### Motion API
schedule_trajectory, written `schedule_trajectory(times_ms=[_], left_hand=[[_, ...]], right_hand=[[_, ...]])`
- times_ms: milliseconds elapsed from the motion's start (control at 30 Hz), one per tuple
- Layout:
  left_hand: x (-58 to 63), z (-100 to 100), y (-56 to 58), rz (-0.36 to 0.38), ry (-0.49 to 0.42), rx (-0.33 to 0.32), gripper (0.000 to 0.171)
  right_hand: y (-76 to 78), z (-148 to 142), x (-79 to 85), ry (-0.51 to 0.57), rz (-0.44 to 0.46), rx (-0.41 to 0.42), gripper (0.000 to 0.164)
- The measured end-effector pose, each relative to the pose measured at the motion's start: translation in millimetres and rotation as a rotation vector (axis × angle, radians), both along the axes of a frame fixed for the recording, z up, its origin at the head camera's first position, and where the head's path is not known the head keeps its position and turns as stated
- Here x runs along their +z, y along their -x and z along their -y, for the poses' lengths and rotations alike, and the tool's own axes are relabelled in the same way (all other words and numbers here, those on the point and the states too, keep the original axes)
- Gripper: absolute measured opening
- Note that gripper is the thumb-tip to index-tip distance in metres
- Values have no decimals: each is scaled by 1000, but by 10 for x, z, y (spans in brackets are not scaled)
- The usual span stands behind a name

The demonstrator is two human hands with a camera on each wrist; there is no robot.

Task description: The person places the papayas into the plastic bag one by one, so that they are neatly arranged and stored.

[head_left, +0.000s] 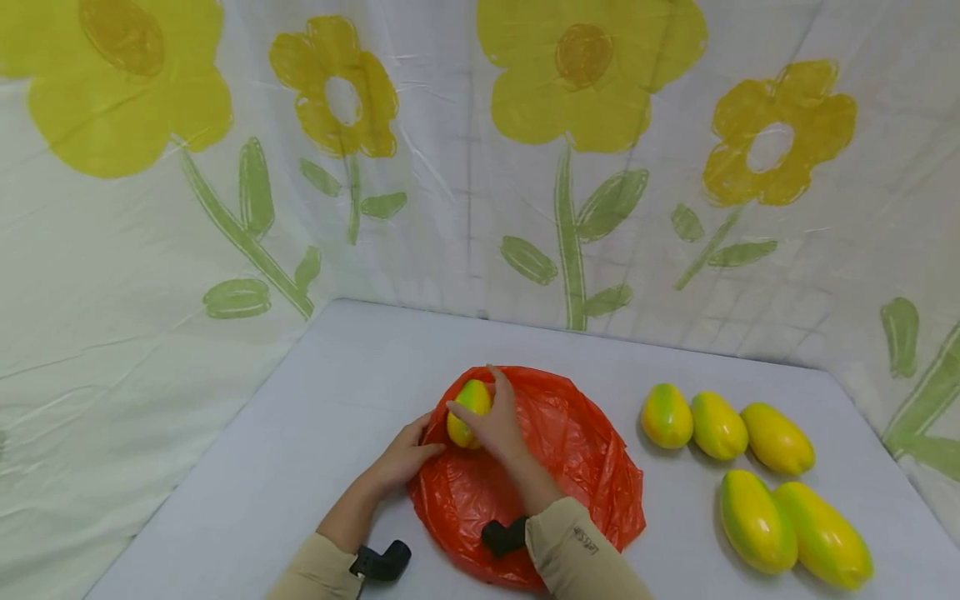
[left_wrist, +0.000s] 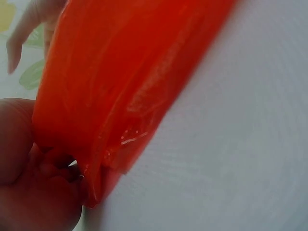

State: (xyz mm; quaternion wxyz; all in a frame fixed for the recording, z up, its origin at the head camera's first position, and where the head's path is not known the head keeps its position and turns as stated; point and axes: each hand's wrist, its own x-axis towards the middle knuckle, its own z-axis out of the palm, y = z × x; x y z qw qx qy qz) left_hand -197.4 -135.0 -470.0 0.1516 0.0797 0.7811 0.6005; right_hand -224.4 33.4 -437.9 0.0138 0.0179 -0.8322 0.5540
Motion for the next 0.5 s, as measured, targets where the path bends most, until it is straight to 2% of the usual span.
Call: schedule_trajectory(times_ms=[233,400,500], left_hand=[[7,-15,2,15,-26,3,54],[29,-16,-4,17,-30,-4,54],[43,-18,-12,17,-32,-14,53]], right_hand=[[39,-272,217,30,-19,-61,80],[41,-529,365,28,42,-62,84],[43,-706,420,19,38,-66,86]])
